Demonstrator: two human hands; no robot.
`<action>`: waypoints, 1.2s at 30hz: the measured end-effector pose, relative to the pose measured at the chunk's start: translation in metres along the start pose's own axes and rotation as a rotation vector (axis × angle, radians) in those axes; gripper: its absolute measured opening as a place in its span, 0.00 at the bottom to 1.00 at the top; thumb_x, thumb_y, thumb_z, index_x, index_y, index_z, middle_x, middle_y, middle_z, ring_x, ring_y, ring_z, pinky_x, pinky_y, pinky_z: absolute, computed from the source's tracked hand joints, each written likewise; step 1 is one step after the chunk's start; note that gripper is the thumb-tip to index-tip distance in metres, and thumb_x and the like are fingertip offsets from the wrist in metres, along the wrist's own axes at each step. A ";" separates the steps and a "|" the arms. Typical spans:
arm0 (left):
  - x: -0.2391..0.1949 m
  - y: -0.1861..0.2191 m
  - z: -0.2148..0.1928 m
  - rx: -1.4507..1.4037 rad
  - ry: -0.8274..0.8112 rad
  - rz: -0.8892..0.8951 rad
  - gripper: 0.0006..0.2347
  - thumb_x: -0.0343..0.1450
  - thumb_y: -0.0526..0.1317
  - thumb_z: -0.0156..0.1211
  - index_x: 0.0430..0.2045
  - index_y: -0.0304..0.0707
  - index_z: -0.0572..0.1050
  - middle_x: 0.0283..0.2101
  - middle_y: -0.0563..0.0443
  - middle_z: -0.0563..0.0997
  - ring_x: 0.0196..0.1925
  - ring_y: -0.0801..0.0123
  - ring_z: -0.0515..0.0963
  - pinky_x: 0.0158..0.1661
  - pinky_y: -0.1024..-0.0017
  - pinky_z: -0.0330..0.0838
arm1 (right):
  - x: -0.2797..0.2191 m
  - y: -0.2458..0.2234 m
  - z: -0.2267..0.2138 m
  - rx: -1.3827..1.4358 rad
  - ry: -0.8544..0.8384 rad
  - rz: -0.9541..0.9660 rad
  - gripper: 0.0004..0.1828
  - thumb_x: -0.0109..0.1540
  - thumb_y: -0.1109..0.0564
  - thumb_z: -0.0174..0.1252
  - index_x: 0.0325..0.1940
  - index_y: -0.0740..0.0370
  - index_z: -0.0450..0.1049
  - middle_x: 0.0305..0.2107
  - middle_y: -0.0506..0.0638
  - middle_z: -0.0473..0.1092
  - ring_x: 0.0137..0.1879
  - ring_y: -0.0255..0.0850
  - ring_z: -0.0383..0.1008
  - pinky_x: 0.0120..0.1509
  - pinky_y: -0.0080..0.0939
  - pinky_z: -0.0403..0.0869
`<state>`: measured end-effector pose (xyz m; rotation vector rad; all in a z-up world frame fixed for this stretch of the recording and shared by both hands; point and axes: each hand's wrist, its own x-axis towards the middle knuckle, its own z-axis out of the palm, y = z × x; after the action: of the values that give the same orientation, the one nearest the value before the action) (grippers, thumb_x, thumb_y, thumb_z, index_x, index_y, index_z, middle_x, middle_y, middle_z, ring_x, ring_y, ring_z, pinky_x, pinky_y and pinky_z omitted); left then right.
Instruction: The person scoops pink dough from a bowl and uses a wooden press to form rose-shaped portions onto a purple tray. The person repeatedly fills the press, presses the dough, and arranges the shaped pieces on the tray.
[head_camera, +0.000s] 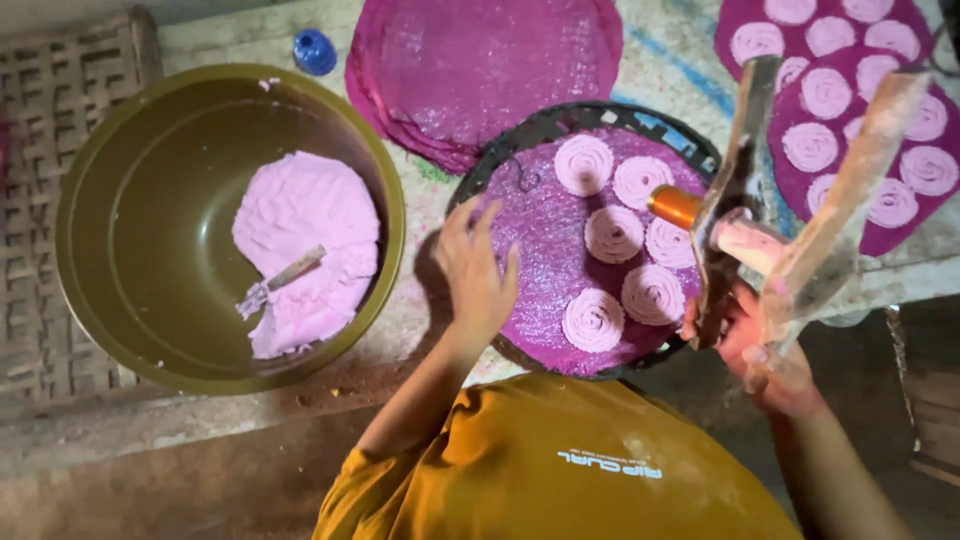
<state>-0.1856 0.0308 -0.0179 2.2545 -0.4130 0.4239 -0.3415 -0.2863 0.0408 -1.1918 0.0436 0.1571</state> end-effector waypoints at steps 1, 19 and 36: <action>0.016 0.008 0.006 0.000 -0.013 0.065 0.20 0.69 0.36 0.61 0.57 0.38 0.70 0.61 0.42 0.71 0.63 0.44 0.72 0.64 0.52 0.56 | -0.004 0.001 -0.001 0.017 0.006 -0.018 0.56 0.58 0.39 0.67 0.80 0.70 0.50 0.57 0.61 0.64 0.61 0.49 0.66 0.65 0.49 0.65; 0.173 -0.014 0.274 0.469 -0.572 0.428 0.08 0.65 0.36 0.58 0.31 0.43 0.83 0.46 0.45 0.78 0.54 0.56 0.75 0.53 0.55 0.67 | -0.124 0.043 -0.030 0.012 0.463 -0.306 0.48 0.60 0.44 0.62 0.76 0.70 0.51 0.60 0.67 0.65 0.67 0.59 0.66 0.71 0.61 0.64; 0.185 0.022 0.184 0.037 -0.582 0.218 0.18 0.71 0.37 0.57 0.58 0.51 0.70 0.60 0.46 0.75 0.65 0.53 0.70 0.66 0.36 0.44 | -0.103 0.037 -0.037 -0.032 0.399 -0.259 0.46 0.60 0.45 0.62 0.76 0.68 0.53 0.58 0.65 0.65 0.62 0.55 0.67 0.67 0.55 0.65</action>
<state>0.0015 -0.1519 -0.0415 2.3517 -0.9591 -0.1338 -0.4471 -0.3176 0.0046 -1.2340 0.2353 -0.3098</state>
